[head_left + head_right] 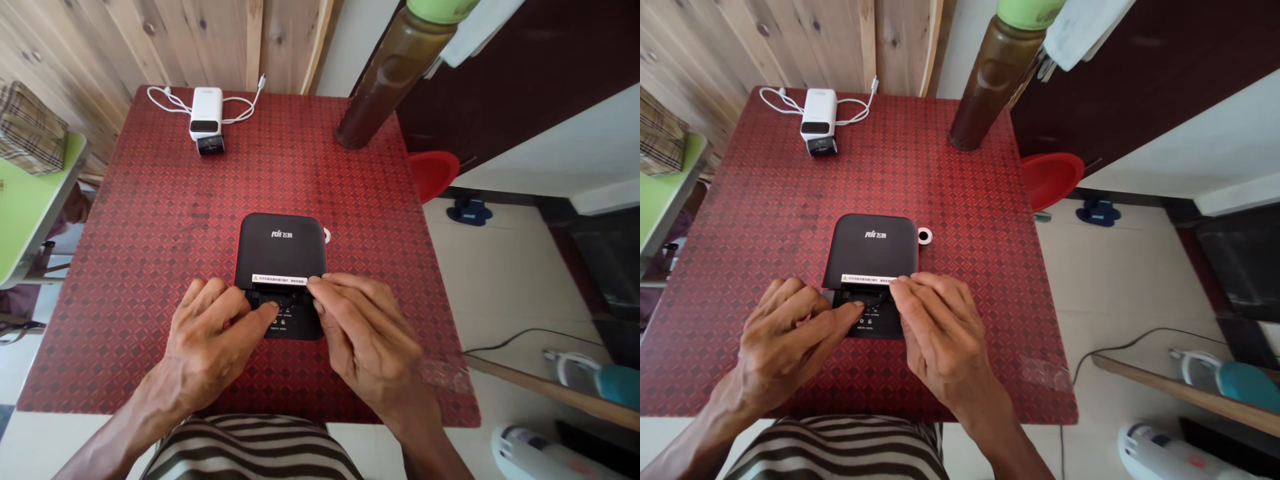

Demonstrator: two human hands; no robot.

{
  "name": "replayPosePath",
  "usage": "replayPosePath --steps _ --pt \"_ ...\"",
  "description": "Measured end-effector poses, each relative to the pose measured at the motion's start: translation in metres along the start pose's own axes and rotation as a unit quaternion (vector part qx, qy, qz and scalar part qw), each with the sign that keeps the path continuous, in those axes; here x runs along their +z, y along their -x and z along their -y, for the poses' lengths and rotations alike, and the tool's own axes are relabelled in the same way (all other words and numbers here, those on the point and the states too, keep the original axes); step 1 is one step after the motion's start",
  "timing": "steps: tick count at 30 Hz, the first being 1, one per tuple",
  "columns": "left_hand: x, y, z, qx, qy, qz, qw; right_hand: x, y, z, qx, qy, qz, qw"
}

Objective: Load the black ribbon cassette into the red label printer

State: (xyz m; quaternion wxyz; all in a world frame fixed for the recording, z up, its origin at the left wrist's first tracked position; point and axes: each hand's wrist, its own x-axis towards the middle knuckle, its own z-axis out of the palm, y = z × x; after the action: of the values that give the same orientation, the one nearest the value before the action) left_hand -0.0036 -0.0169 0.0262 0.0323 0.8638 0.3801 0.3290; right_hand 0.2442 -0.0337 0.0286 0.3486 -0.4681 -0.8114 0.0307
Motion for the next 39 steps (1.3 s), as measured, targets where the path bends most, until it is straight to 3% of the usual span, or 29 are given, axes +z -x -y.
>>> replayPosePath --steps 4,7,11,15,17,26,30,33,36,39 --pt "-0.003 -0.002 0.0 -0.038 0.071 0.003 0.997 0.001 0.003 0.0 -0.001 -0.001 0.001 1.0" --pt "-0.001 -0.005 0.006 -0.144 0.188 -0.013 0.971 0.0 0.002 -0.001 0.0 -0.01 -0.001 1.0" --pt "0.017 -0.005 0.023 -0.337 0.259 -0.085 0.901 0.001 0.003 -0.002 0.003 -0.019 -0.01 1.0" --pt "0.031 -0.002 0.033 -0.408 0.457 0.009 0.791 0.003 0.006 -0.001 0.01 -0.022 -0.006 1.0" --pt "0.032 -0.001 0.034 -0.424 0.495 0.018 0.758 0.004 0.009 -0.001 0.012 -0.02 -0.005 1.0" --pt "0.034 0.001 0.031 -0.445 0.508 -0.004 0.737 0.009 0.015 -0.003 0.033 -0.05 -0.012 0.998" --pt "0.029 0.016 0.027 -0.44 0.508 -0.001 0.741 0.016 0.028 -0.003 0.089 -0.072 -0.102 0.988" --pt "0.023 0.025 0.025 -0.409 0.531 0.014 0.742 0.027 0.046 -0.002 0.17 -0.064 -0.158 0.97" --pt "0.021 0.027 0.023 -0.408 0.547 0.009 0.731 0.039 0.062 -0.001 0.226 -0.06 -0.141 0.962" --pt "0.024 0.025 0.021 -0.429 0.563 -0.015 0.706 0.05 0.069 0.0 0.225 -0.071 -0.119 0.964"
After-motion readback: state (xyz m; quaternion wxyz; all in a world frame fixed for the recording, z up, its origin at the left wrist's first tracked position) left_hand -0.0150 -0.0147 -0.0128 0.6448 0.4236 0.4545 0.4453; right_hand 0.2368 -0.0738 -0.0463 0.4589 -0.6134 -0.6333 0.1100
